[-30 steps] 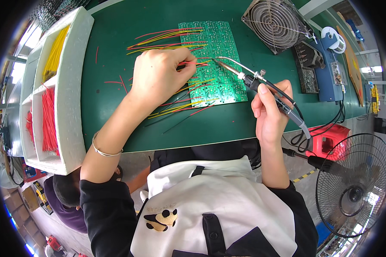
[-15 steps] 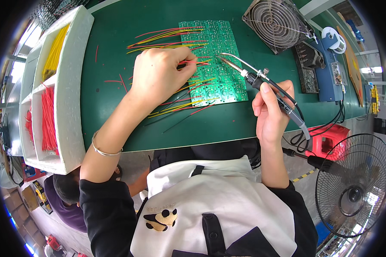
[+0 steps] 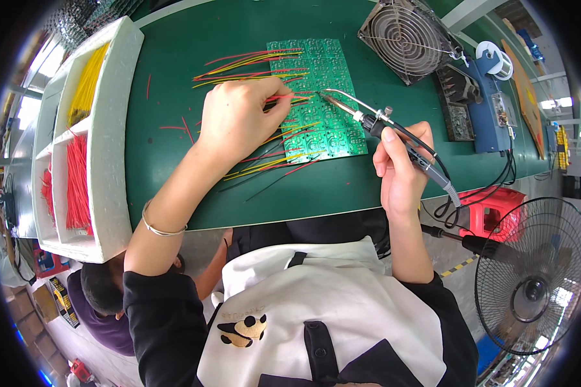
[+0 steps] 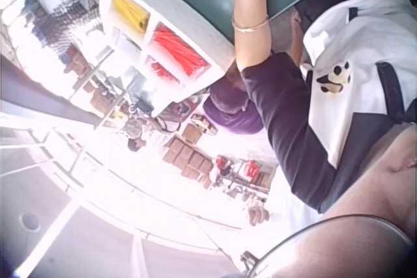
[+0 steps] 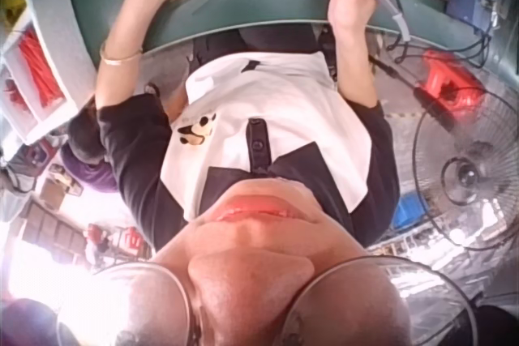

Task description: The person solders wires onto a circuit board using a soldering iron, takes additional wires from a sorting box, and solders them to the board.

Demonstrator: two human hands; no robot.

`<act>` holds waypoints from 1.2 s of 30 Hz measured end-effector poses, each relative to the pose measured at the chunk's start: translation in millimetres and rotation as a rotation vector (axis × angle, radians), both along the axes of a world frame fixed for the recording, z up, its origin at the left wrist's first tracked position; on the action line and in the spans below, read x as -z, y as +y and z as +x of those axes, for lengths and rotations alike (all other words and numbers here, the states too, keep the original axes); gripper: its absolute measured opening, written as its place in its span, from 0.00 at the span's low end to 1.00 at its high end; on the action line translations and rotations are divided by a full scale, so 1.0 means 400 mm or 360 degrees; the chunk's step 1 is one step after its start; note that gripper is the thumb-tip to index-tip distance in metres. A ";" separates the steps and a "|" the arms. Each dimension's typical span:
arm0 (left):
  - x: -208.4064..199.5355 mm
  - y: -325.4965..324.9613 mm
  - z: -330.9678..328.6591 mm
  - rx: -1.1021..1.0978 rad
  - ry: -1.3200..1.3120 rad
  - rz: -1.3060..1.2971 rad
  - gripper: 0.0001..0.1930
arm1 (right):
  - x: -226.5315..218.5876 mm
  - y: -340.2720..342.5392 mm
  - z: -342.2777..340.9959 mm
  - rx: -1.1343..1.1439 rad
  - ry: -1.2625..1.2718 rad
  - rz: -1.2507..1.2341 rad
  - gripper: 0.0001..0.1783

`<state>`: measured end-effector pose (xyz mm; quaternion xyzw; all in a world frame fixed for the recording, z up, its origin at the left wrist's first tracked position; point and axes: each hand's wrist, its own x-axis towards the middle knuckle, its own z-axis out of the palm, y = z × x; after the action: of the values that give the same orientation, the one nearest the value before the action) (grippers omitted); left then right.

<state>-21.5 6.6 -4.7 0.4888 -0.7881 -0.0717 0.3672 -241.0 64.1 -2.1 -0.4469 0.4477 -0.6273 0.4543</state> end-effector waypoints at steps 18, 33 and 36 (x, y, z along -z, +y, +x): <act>-0.031 -0.012 0.042 0.0152 -0.0080 0.0004 0.06 | -0.004 -0.003 -0.028 0.0253 -0.0394 -0.0118 0.11; -0.060 0.101 0.021 0.0096 0.0176 0.0184 0.03 | 0.005 0.006 -0.071 0.0358 -0.0333 -0.0156 0.11; -0.036 0.111 -0.006 0.0106 0.0327 0.0288 0.03 | 0.008 0.009 -0.075 0.0306 -0.0265 -0.0200 0.13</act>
<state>-23.8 51.1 9.6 0.4835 -0.7525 -0.2042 0.3978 -271.1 67.8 -5.3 -0.3758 0.4090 -0.7296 0.3990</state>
